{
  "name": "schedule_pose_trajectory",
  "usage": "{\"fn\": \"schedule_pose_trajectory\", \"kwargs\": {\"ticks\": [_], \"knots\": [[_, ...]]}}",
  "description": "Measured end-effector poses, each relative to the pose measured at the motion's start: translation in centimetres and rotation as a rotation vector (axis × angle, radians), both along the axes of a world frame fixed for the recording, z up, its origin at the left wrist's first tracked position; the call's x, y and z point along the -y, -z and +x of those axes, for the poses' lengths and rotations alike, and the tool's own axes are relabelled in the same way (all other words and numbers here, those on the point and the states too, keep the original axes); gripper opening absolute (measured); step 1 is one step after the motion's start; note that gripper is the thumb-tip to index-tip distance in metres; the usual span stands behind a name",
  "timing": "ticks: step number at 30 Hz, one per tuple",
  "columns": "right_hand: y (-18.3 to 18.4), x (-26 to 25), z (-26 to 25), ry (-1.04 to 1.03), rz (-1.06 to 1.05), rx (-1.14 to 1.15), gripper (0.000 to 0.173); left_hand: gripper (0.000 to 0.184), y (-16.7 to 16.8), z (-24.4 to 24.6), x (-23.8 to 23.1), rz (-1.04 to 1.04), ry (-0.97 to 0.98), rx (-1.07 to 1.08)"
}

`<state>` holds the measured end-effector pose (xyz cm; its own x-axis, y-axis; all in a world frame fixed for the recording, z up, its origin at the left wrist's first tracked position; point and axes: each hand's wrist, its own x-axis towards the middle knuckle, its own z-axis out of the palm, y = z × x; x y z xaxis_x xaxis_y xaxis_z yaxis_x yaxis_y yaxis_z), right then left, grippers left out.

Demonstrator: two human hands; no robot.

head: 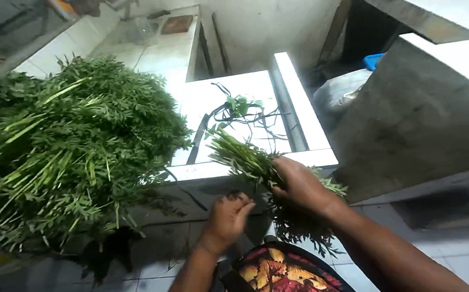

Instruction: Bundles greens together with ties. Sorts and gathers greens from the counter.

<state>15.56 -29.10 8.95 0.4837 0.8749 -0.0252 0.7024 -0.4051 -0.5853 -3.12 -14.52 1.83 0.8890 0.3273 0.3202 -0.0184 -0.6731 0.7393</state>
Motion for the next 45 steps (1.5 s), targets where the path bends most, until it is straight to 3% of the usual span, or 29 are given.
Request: {"fn": "schedule_pose_trajectory", "kwargs": {"ticks": [2, 8, 12, 18, 20, 23, 29, 34, 39, 45], "knots": [[-0.4, -1.5, 0.7, 0.012, -0.097, 0.017, 0.043, 0.018, -1.5, 1.8, 2.2, 0.113, 0.023, 0.141], [0.4, -5.7, 1.0, -0.075, -0.183, 0.034, 0.031, 0.01, -4.4, 6.7, 0.7, -0.036, -0.129, 0.378], [0.3, -8.8, 1.4, -0.095, -0.213, 0.113, 0.028, 0.007, -4.4, 8.3, -1.7, -0.093, -0.369, 0.278], [1.5, -12.3, 3.0, -0.296, -0.133, -0.195, 0.048, 0.011, -4.9, 8.6, -6.0, -0.133, -0.522, 0.054], [2.1, -12.4, 4.2, -0.35, -0.074, -0.303, 0.053, 0.009, -4.4, 8.6, -7.1, -0.195, -0.506, 0.017], [2.1, -11.4, 5.6, -0.315, 0.003, -0.389, 0.042, 0.013, -3.8, 8.5, -8.4, -0.293, -0.414, -0.01], [2.1, -10.7, 6.2, 0.02, 0.283, -0.016, 0.023, 0.014, -2.7, 9.7, -10.4, -0.369, -0.243, -0.008], [1.1, -12.0, 4.6, 0.058, 0.44, 0.155, 0.021, 0.016, -1.8, 11.3, -10.8, -0.306, -0.164, 0.07], [1.0, -13.5, 4.2, -0.006, 0.513, 0.321, 0.008, 0.009, -1.3, 12.3, -11.7, -0.265, -0.123, 0.164], [1.6, -12.6, 6.1, -0.06, 0.36, 0.198, 0.018, 0.005, -1.4, 12.5, -12.8, -0.307, -0.076, 0.118]]}}
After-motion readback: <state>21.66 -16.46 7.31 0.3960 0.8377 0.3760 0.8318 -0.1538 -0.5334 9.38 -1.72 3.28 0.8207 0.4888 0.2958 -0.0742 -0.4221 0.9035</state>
